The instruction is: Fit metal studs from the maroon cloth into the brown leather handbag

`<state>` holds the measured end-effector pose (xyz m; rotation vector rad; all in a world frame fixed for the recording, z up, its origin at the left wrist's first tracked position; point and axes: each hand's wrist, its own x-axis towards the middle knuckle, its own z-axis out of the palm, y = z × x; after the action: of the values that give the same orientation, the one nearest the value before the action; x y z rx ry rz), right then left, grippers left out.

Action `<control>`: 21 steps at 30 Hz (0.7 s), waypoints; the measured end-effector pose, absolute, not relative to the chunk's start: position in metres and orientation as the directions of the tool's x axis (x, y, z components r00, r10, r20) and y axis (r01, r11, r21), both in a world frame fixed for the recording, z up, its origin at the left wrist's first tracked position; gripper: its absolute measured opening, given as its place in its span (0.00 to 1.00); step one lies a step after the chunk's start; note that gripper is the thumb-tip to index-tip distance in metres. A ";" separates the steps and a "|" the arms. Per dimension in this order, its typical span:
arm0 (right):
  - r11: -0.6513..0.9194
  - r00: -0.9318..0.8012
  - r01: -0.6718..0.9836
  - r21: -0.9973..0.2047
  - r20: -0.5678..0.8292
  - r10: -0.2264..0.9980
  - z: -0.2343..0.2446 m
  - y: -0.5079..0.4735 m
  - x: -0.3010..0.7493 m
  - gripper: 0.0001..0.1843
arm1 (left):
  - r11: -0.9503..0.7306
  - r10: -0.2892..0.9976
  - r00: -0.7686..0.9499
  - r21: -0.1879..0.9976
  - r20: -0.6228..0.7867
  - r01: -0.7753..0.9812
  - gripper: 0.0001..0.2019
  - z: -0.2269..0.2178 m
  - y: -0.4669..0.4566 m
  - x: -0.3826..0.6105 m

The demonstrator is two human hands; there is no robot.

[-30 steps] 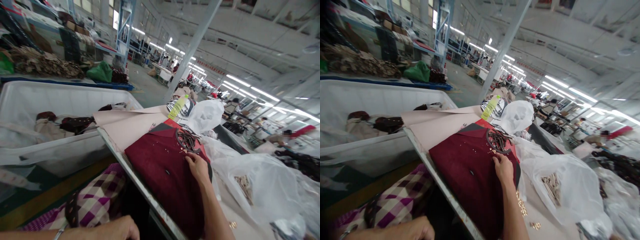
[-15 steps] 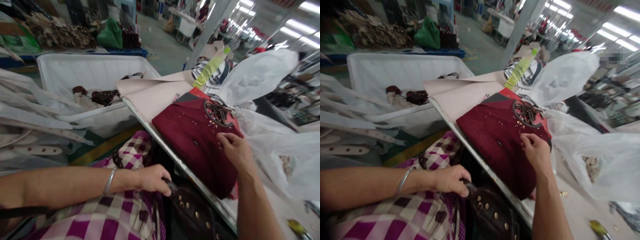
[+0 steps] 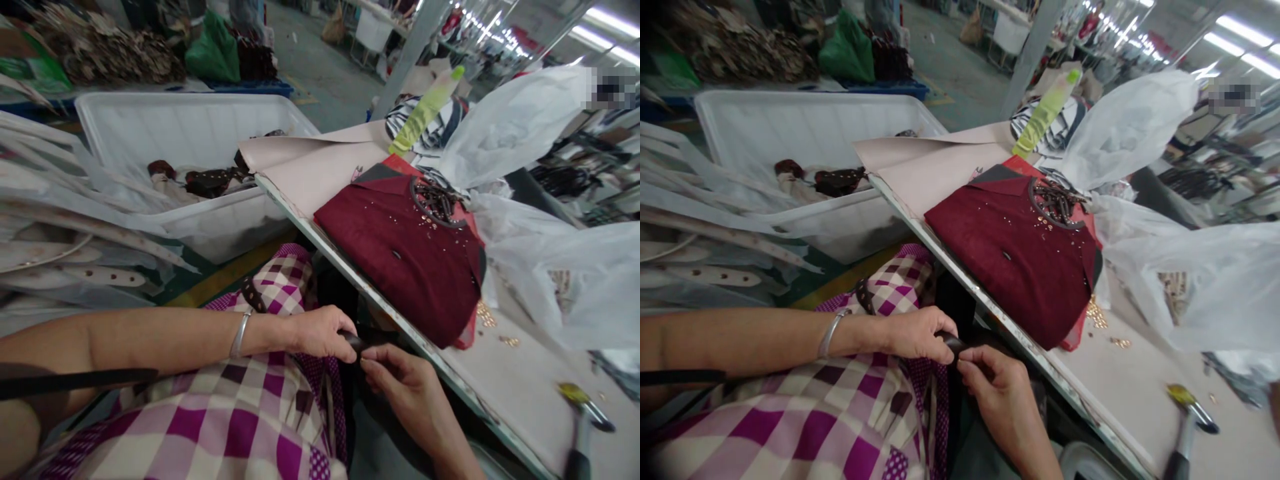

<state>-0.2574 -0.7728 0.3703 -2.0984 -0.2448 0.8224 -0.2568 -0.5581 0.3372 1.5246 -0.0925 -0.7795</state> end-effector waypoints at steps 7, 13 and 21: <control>-0.616 0.799 -0.153 -0.773 -0.464 0.384 0.368 -0.773 -0.271 0.21 | -0.183 -0.510 0.776 0.929 -0.370 0.322 0.10 0.334 -0.564 -0.268; -0.680 0.841 -0.014 -0.733 -0.377 0.388 0.367 -0.774 -0.278 0.16 | -0.221 -0.515 0.792 0.943 -0.328 0.247 0.07 0.339 -0.567 -0.278; -0.724 0.931 0.197 -0.661 -0.105 0.350 0.373 -0.782 -0.309 0.09 | -0.300 -0.561 0.762 0.937 -0.323 0.176 0.10 0.352 -0.581 -0.282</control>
<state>-0.3089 -0.7821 0.3731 -2.3977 -0.3861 0.2907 -0.2819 -0.5815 0.3521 1.7327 -0.3042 -0.7478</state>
